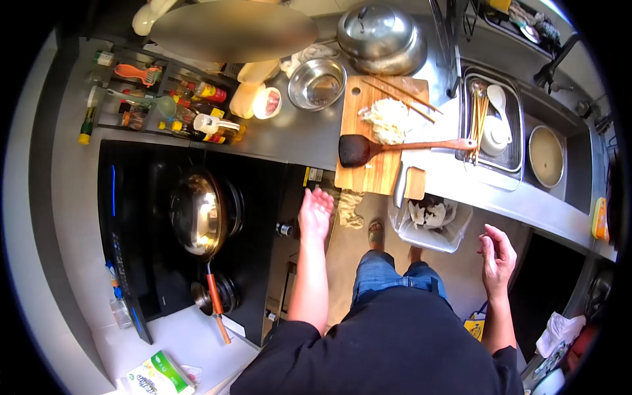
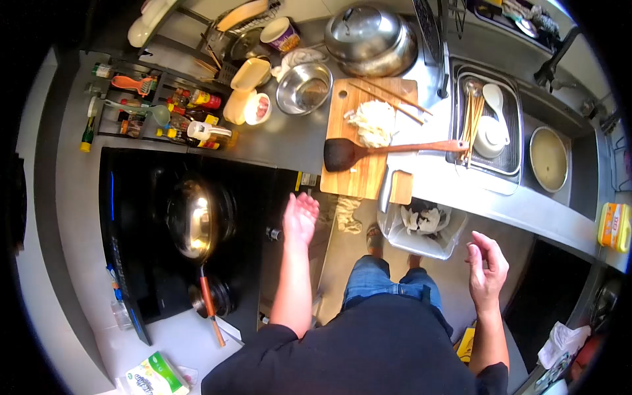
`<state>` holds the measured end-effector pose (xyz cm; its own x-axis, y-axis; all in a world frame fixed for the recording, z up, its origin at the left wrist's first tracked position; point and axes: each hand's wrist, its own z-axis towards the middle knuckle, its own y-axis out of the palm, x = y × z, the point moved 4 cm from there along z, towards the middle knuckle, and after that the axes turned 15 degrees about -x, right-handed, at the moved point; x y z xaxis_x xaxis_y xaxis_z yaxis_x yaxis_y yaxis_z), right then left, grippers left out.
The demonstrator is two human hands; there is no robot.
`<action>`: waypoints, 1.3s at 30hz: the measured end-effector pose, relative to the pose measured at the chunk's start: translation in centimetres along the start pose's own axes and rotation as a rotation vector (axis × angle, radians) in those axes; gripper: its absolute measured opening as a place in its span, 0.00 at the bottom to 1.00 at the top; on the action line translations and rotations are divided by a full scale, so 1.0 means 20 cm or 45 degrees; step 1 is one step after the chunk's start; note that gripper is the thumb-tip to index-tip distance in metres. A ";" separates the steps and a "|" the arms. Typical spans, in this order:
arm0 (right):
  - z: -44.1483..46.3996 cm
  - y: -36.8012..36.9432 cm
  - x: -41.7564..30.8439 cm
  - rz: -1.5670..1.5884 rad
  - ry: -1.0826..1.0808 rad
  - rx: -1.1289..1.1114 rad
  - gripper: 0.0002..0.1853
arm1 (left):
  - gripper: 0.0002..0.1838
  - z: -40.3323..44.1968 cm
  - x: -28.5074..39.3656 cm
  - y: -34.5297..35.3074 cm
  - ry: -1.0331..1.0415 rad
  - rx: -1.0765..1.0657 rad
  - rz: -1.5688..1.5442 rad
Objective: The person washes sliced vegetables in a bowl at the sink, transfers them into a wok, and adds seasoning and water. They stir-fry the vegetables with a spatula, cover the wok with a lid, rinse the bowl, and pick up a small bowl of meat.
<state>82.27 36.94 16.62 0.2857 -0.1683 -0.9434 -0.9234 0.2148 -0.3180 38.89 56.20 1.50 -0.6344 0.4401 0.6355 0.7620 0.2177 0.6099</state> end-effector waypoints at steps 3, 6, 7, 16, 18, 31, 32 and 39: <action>0.02 -0.06 -0.03 -0.024 0.107 0.103 0.11 | 0.20 0.38 0.28 0.10 0.183 -0.032 0.060; 0.00 -0.05 -0.02 -0.045 0.133 0.247 0.12 | 0.23 0.85 0.54 0.05 0.326 0.129 0.011; -0.06 -0.05 -0.01 -0.057 0.165 0.306 0.12 | 0.23 0.96 0.65 0.05 0.365 0.089 0.007; -0.77 0.24 0.55 -0.251 0.897 0.716 0.12 | 0.24 1.70 1.09 -0.13 0.220 -0.153 0.698; -0.89 0.31 0.72 -0.205 1.037 0.671 0.14 | 0.20 1.52 1.07 -0.01 0.218 0.018 0.620; -1.58 0.77 1.28 0.371 1.686 0.469 0.13 | 0.20 1.02 1.02 0.08 0.212 -0.147 0.590; -1.63 0.73 1.29 0.289 1.657 0.477 0.13 | 0.20 0.86 0.97 0.18 0.232 -0.109 0.590; -1.58 0.01 1.24 -0.212 1.203 0.596 0.14 | 0.22 0.12 0.62 0.63 0.333 -0.174 0.499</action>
<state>81.11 2.38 -3.96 -0.1011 -0.8639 -0.4933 -0.6432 0.4351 -0.6301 40.91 66.56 15.96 -0.3284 0.2283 0.9165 0.9369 -0.0446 0.3468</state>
